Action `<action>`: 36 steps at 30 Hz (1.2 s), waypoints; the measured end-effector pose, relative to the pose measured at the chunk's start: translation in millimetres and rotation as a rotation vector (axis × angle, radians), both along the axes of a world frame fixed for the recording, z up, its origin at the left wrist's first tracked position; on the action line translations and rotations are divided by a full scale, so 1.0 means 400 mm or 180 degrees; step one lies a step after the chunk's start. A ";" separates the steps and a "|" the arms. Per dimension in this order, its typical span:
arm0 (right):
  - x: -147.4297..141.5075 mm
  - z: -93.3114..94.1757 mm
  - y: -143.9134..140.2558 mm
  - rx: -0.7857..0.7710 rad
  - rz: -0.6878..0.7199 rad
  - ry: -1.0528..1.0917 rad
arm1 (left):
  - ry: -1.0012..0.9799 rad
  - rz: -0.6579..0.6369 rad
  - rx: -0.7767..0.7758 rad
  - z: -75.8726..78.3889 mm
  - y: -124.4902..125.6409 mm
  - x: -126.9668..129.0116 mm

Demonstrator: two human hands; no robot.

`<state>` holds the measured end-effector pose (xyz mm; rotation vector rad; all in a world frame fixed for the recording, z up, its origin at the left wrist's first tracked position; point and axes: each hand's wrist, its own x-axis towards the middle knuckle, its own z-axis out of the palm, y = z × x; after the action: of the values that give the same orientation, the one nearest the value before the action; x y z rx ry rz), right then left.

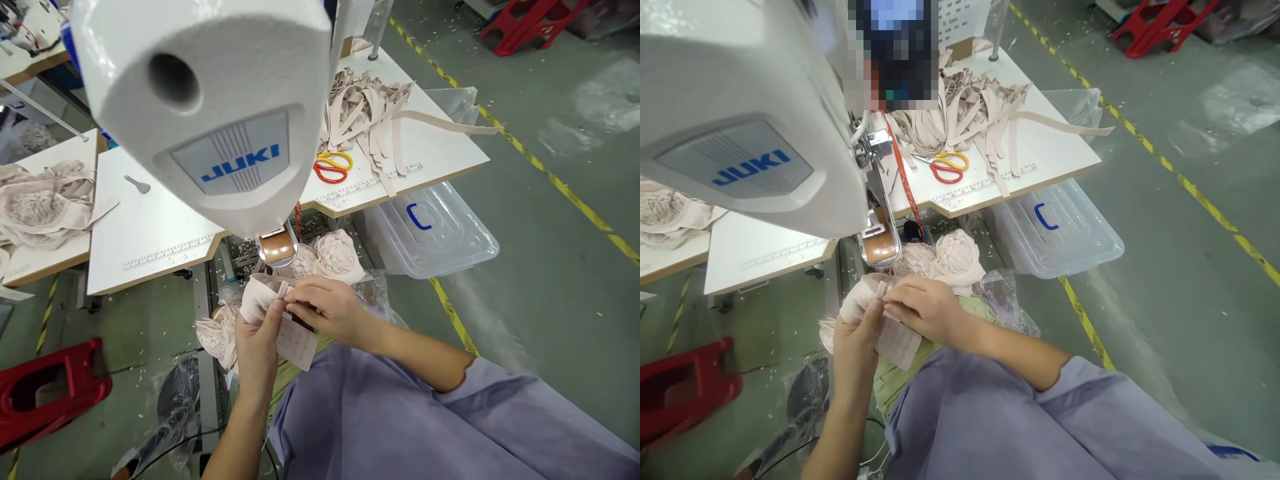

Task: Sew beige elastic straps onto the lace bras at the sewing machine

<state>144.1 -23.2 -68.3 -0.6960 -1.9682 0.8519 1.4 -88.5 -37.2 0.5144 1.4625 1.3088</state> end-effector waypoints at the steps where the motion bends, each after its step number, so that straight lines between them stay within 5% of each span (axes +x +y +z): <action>1: -0.005 -0.002 0.000 -0.0031 -0.0031 0.0021 | -0.0002 0.0012 0.0065 -0.002 0.001 0.003; 17: 0.006 -0.015 0.021 -0.0099 -0.0280 -0.0214 | 0.1668 -0.0290 -0.0223 0.009 -0.004 0.025; 28: 0.061 0.039 0.082 -0.0313 0.0716 -0.0623 | 0.2838 -0.0664 0.0471 -0.011 -0.013 -0.006; 32: 0.070 0.040 0.093 -0.0657 0.1105 -0.0705 | 0.2498 -0.0872 0.0428 -0.010 0.002 -0.006; 36: 0.071 0.013 0.085 -0.0991 0.0948 -0.0605 | 0.1722 -0.1173 0.0106 -0.005 0.021 0.001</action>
<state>172.4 10.9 -63.2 -0.6893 -2.1668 1.3357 1.7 -80.3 -39.3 1.1680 1.6740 0.9365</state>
